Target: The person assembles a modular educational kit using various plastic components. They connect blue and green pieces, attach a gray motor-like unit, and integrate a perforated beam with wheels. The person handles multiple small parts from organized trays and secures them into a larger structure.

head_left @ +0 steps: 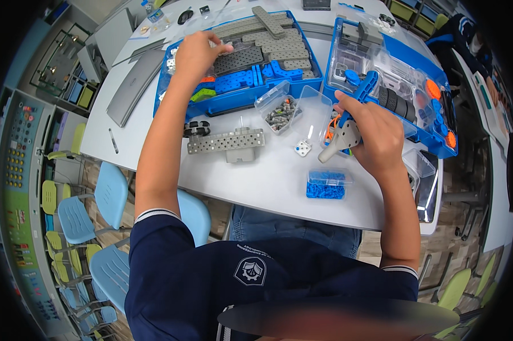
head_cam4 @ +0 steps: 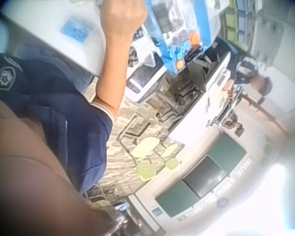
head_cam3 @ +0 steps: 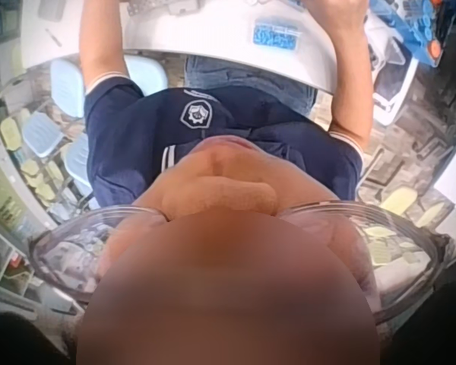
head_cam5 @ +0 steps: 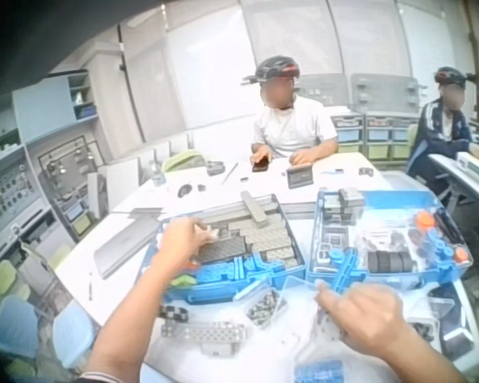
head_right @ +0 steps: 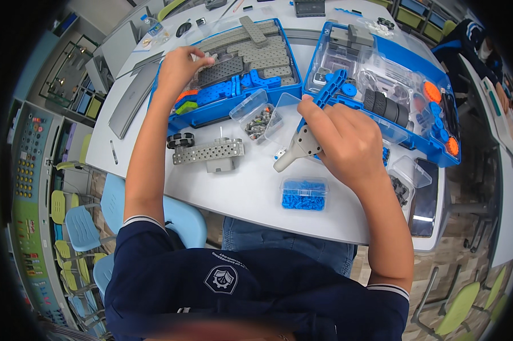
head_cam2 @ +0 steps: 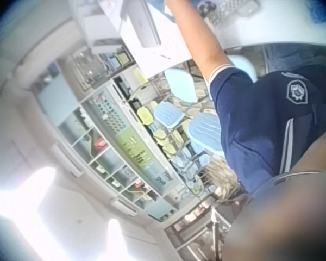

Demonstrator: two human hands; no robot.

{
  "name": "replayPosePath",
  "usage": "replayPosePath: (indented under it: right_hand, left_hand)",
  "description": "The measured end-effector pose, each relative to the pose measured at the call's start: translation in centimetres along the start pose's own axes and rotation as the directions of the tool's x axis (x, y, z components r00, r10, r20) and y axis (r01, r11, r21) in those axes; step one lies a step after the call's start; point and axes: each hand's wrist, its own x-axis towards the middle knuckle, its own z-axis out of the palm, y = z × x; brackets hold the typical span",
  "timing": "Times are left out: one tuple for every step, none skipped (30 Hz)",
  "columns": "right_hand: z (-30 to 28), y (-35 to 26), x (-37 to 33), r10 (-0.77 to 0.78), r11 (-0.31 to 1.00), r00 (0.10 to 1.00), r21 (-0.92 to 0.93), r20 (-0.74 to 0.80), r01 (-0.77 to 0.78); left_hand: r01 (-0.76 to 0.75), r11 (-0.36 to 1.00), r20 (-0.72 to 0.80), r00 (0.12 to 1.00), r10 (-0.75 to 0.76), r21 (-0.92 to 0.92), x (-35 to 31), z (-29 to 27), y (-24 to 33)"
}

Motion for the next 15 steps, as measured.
replayPosePath:
  right_hand:
    - [0.0,0.0,0.0,0.008,1.0,1.0,0.007,0.002,-0.008]
    - [0.0,0.0,0.0,0.005,1.0,1.0,-0.001,0.005,-0.005]
    - [0.0,0.0,0.0,0.004,1.0,1.0,-0.001,0.006,-0.004]
    - [0.0,0.0,0.0,0.013,1.0,1.0,0.004,0.015,-0.013]
    - [0.0,0.0,0.0,0.006,1.0,1.0,0.0,0.014,-0.006]
    - [0.0,-0.1,0.0,0.01,1.0,1.0,0.001,0.021,-0.01]
    - [0.1,-0.1,-0.1,0.016,1.0,1.0,0.011,0.022,-0.017]
    - [0.1,0.0,-0.1,0.014,1.0,1.0,0.005,0.022,-0.014]
    - [0.1,0.0,-0.1,0.016,1.0,1.0,0.008,0.016,-0.016]
    - [0.1,0.0,-0.1,0.026,0.999,1.0,0.018,0.017,-0.026]
    - [0.1,0.0,-0.1,0.018,1.0,1.0,0.01,0.013,-0.019]
    - [0.2,0.1,-0.2,0.019,1.0,1.0,0.009,0.016,-0.019]
    - [0.2,0.1,-0.2,0.028,0.999,0.999,0.016,0.025,-0.028]
    - [0.2,0.1,-0.2,0.02,1.0,0.999,0.003,0.027,-0.02]
    - [0.2,0.1,-0.2,0.021,1.0,0.999,-0.002,0.035,-0.021]
  left_hand:
    - [-0.06,0.998,-0.006,0.998,0.06,0.007,0.2,-0.1,-0.2]
    - [-0.118,0.993,-0.012,0.993,0.119,0.015,0.5,-0.2,-0.5]
    - [-0.182,0.983,-0.031,0.983,0.183,0.026,0.9,-0.3,-0.8]
    - [-0.204,0.979,0.025,0.979,0.203,0.029,1.0,-0.2,-1.0]
    - [-0.231,0.972,0.067,0.971,0.228,0.035,1.3,-0.2,-1.3]
    - [-0.235,0.971,0.138,0.964,0.227,0.046,1.4,-0.2,-1.5]
    - [-0.222,0.975,0.154,0.964,0.215,0.031,1.5,-0.1,-1.6]
    - [-0.186,0.982,0.2,0.964,0.177,0.024,1.7,-0.1,-1.7]
    - [-0.145,0.989,0.253,0.957,0.139,0.003,1.8,0.0,-1.8]
    - [-0.142,0.989,0.252,0.959,0.13,0.033,1.9,0.0,-1.9]
    - [-0.135,0.99,0.258,0.959,0.119,0.046,2.0,0.0,-2.0]
    - [-0.128,0.99,0.264,0.958,0.108,0.06,2.1,0.1,-2.1]
    - [-0.148,0.987,0.251,0.959,0.129,0.055,2.1,0.1,-2.3]
    - [-0.166,0.985,0.238,0.96,0.15,0.052,2.1,0.3,-2.4]
    - [-0.181,0.982,0.22,0.961,0.165,0.055,2.1,0.4,-2.5]
